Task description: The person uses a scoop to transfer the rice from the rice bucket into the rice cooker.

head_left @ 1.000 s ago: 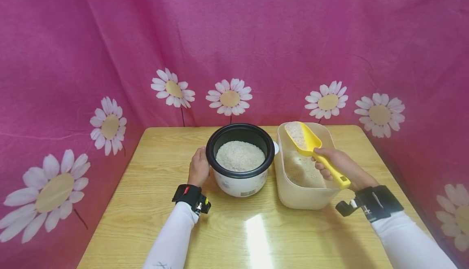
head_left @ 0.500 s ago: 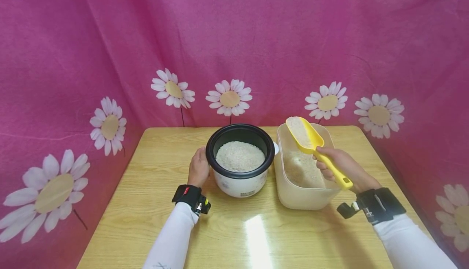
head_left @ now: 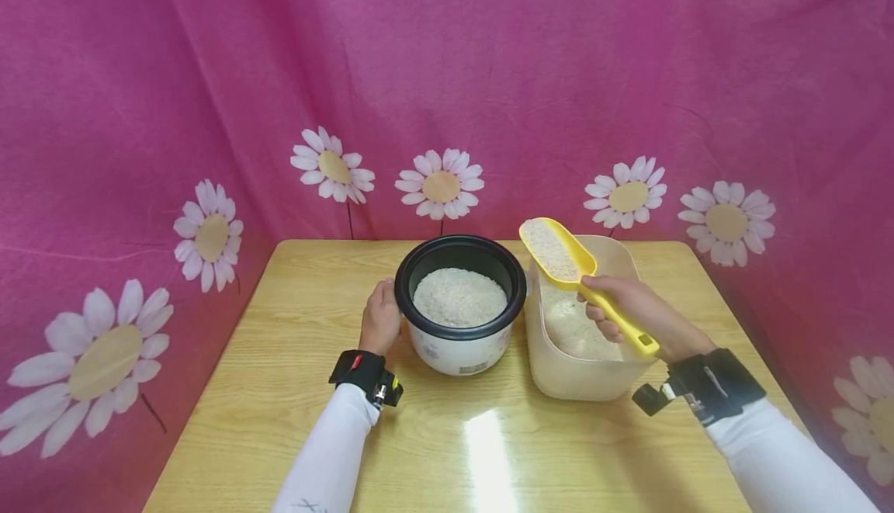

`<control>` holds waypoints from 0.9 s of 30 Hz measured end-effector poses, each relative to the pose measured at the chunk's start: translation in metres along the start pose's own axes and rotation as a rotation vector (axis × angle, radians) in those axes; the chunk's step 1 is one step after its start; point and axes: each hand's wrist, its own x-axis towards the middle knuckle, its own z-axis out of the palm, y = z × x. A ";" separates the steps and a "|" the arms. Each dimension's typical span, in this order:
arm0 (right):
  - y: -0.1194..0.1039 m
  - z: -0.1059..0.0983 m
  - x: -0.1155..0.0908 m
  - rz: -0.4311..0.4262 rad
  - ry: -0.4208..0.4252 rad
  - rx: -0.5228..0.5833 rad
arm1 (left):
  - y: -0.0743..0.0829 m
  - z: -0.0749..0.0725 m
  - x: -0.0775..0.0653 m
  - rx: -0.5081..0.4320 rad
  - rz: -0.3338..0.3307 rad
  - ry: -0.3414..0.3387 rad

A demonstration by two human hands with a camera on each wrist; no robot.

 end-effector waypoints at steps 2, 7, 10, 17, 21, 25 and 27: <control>-0.004 0.006 0.004 0.004 0.003 -0.045 | 0.000 0.000 0.001 -0.001 0.002 0.004; -0.012 0.020 0.012 0.006 0.018 -0.107 | 0.000 0.000 0.001 -0.007 0.000 0.007; -0.015 0.027 0.017 -0.002 0.022 -0.155 | 0.000 0.000 0.001 -0.004 0.003 0.010; -0.018 0.038 0.028 -0.020 0.024 -0.278 | 0.000 0.002 0.000 -0.004 -0.009 0.015; -0.019 0.041 0.033 -0.024 0.026 -0.364 | 0.000 0.003 0.001 -0.001 -0.010 0.013; -0.020 0.046 0.037 -0.032 0.034 -0.430 | 0.001 0.003 0.001 0.012 -0.006 0.019; -0.021 0.049 0.039 -0.034 0.037 -0.450 | 0.000 0.002 0.001 0.016 -0.005 0.023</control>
